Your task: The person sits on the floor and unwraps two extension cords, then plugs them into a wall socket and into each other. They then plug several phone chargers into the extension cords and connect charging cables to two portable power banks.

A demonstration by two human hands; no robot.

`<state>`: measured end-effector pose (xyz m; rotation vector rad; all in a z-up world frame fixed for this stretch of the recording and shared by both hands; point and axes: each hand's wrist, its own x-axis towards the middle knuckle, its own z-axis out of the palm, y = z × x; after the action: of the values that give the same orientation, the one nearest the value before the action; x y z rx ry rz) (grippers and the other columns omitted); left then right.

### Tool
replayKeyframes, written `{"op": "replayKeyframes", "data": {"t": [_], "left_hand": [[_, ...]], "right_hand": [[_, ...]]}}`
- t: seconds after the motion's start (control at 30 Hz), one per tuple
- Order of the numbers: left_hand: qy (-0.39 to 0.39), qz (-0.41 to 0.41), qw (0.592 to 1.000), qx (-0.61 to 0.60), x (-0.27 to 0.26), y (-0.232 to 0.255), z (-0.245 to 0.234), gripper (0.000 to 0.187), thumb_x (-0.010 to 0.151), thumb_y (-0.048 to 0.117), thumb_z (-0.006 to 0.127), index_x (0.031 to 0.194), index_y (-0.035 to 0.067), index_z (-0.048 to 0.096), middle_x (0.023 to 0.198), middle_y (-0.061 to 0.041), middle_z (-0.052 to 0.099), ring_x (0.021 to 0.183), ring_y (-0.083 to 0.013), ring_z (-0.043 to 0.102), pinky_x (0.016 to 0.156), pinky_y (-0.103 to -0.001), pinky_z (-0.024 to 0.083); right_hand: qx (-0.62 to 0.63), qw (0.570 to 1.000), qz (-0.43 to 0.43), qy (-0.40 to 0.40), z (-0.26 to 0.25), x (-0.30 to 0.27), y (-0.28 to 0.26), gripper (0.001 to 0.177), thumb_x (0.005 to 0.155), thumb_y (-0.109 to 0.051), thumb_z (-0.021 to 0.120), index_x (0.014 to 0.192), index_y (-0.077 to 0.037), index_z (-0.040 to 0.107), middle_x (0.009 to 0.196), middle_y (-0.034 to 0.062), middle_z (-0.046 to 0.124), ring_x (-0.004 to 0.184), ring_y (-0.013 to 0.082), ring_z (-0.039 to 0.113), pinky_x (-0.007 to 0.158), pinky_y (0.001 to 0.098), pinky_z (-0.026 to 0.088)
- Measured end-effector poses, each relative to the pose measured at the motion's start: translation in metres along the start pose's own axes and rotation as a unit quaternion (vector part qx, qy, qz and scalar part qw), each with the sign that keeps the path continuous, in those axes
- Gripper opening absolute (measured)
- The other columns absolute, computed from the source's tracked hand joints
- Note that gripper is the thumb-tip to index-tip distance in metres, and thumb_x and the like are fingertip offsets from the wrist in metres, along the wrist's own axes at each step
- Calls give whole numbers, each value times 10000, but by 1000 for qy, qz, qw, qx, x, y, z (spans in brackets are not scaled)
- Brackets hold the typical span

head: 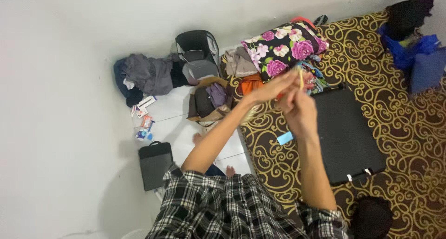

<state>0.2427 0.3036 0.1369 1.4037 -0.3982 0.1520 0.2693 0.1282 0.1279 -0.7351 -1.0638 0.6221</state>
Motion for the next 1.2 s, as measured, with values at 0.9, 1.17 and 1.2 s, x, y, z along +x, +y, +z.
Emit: {"op": "replayKeyframes", "data": {"t": [0.9, 1.17, 1.2], "left_hand": [[109, -35, 993, 7, -90, -11, 30, 849, 962, 710, 177, 1204, 40, 640, 1060, -67, 725, 986, -127, 729, 922, -227, 572], [120, 30, 988, 90, -108, -18, 51, 291, 1089, 347, 481, 998, 81, 553, 749, 54, 509, 620, -78, 500, 559, -242, 406], [133, 70, 980, 131, -102, -5, 52, 306, 1114, 351, 478, 1009, 77, 564, 768, 50, 499, 653, -79, 483, 581, -242, 401]], "right_hand": [[-198, 969, 128, -76, 19, 1, -26, 262, 1068, -182, 601, 1008, 41, 725, 996, 164, 677, 836, 249, 646, 724, 350, 530], [-20, 987, 146, 68, 30, 41, -56, 425, 1036, -310, 383, 1211, -5, 621, 1123, 142, 733, 1044, 225, 751, 900, 361, 629], [1, 987, 156, 38, 35, 32, -49, 467, 1011, -346, 341, 1228, -31, 608, 1121, 103, 736, 1034, 192, 743, 872, 348, 644]]}}
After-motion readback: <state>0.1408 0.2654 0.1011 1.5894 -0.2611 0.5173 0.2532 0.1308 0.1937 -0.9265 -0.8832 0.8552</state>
